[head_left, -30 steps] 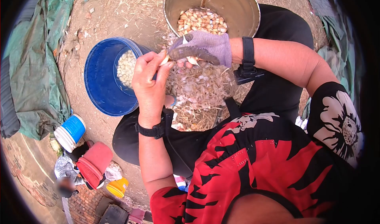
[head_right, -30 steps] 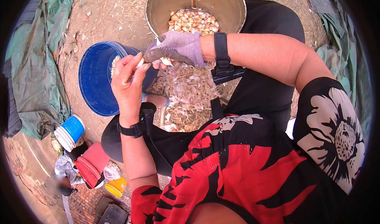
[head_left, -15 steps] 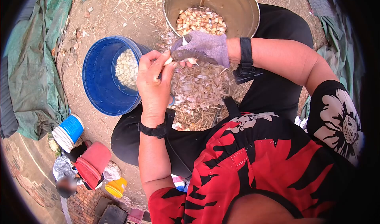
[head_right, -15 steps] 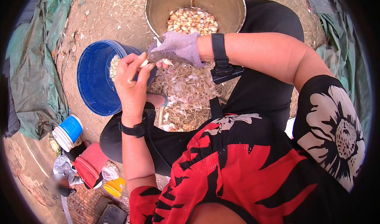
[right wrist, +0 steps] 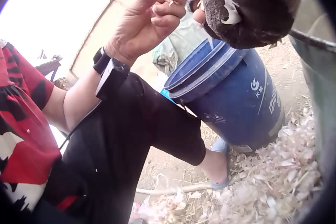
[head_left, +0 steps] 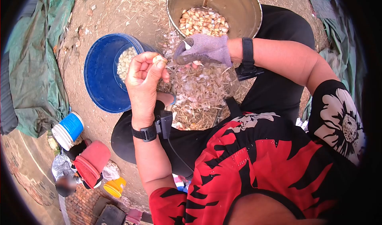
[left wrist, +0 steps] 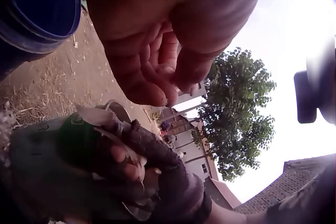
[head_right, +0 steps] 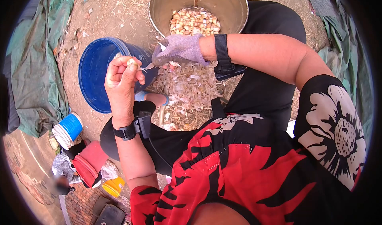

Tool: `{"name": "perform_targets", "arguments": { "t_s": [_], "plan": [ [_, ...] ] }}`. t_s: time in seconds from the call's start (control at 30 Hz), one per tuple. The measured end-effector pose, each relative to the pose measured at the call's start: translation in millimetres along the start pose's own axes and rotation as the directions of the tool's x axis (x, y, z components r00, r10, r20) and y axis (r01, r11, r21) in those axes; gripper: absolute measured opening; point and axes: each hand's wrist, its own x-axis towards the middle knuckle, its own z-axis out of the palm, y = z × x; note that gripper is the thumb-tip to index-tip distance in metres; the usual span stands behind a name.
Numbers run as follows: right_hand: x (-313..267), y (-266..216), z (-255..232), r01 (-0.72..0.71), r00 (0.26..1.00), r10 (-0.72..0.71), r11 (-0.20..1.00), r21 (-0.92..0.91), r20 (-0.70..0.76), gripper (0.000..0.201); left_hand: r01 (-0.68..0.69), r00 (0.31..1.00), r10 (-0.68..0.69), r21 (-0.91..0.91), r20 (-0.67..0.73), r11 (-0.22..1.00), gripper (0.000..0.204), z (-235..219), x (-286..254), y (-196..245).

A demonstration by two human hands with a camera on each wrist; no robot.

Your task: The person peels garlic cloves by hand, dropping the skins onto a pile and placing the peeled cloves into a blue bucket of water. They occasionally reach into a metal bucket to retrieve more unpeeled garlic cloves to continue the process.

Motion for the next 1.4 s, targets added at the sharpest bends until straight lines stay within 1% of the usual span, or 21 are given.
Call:
{"name": "perform_targets", "arguments": {
  "t_s": [0.03,0.13,0.2,0.3,0.43,0.5,0.53,0.63,0.7,0.73,0.77,0.83,0.9,0.93,1.0,1.07,1.13,1.23,1.3,1.33,1.4],
  "plan": [
    [-1,-2,1,0.028,0.999,-0.03,0.995,0.1,0.021,0.028,0.002,1.0,-0.002,-0.001,-0.001,1.0,0.017,0,-1,0],
    [-10,-23,3,-0.01,0.998,-0.002,0.987,0.161,0.071,0.029,0.037,0.999,-0.036,0.083,-0.011,0.996,0.018,1,-2,-2],
    [-9,-25,3,0.018,0.994,-0.033,0.99,0.142,0.1,0.029,-0.092,0.996,0.091,0.209,0.014,0.974,0.019,3,0,-7],
    [-7,-20,-1,0.013,0.995,-0.03,0.986,0.167,0.099,0.029,-0.135,0.99,0.137,0.296,0.015,0.946,0.022,6,1,-11],
    [-7,-16,-3,0.07,0.994,-0.072,0.997,0.025,0.081,0.027,-0.182,0.983,0.171,0.417,0.064,0.89,0.024,6,1,-16],
    [-9,-18,-3,0.068,0.997,-0.065,0.996,-0.056,0.045,0.027,-0.053,0.999,0.048,0.487,0.022,0.872,0.027,8,-1,-17],
    [-10,-19,-2,0.059,0.998,-0.056,0.993,-0.104,0.029,0.026,-0.052,0.999,0.045,0.486,0.025,0.872,0.027,9,0,-19],
    [-9,-16,-6,0.036,0.999,-0.03,0.987,-0.154,0.042,0.028,-0.155,0.988,0.131,0.588,0.084,0.794,0.03,12,0,-20],
    [-9,-13,-8,0.024,0.997,-0.013,0.987,-0.158,0.071,0.029,-0.279,0.96,0.19,0.693,0.204,0.665,0.025,15,0,-13],
    [-9,-12,-7,-0.029,0.997,0.03,0.999,-0.018,0.069,0.028,-0.28,0.96,0.192,0.693,0.204,0.665,0.025,14,0,-16],
    [-10,-12,-7,-0.08,0.995,0.072,0.989,0.122,0.074,0.028,-0.293,0.956,0.224,0.644,0.189,0.707,0.025,12,0,-20],
    [-10,-13,-7,-0.084,0.994,0.075,0.987,0.136,0.075,0.028,-0.309,0.951,0.26,0.596,0.169,0.742,0.025,11,-1,-20],
    [-7,-11,-8,-0.09,0.994,0.079,0.984,0.152,0.073,0.027,-0.182,0.983,0.172,0.203,0.066,0.962,0.018,14,-3,-17],
    [-2,-8,-8,-0.081,0.995,0.076,0.994,0.077,0.059,0.027,-0.185,0.982,0.175,0.205,0.064,0.961,0.018,14,-4,-15],
    [-1,-10,-6,-0.07,0.996,0.07,0.998,-0.001,0.048,0.027,-0.106,0.993,0.107,-0.026,0.053,0.994,0.015,13,-6,-11],
    [-7,-16,-1,-0.048,0.999,0.054,0.937,-0.347,0.006,0.028,-0.12,0.992,0.123,-0.063,0.04,0.991,0.014,11,-3,-10],
    [-3,-9,-3,-0.023,1.0,0.027,0.912,-0.41,0.004,0.03,-0.094,0.992,0.114,-0.306,0.046,0.947,0.016,7,-1,-10],
    [-7,-9,-3,0.006,1.0,-0.004,0.944,-0.331,0.005,0.031,-0.078,0.996,0.086,-0.33,0.009,0.941,0.016,3,1,-9],
    [-12,-17,0,-0.008,0.996,0.001,0.997,0.077,0.09,0.031,-0.067,0.997,0.08,-0.354,0.022,0.933,0.016,2,2,-10],
    [-15,-23,2,-0.008,0.996,0.001,0.997,0.078,0.09,0.031,-0.055,0.998,0.058,-0.331,-0.002,0.942,0.016,3,2,-11],
    [-19,-31,2,-0.033,0.975,-0.003,0.986,0.161,0.221,0.034,-0.036,0.999,0.031,-0.307,-0.022,0.951,0.016,4,3,-13]
  ]
}}
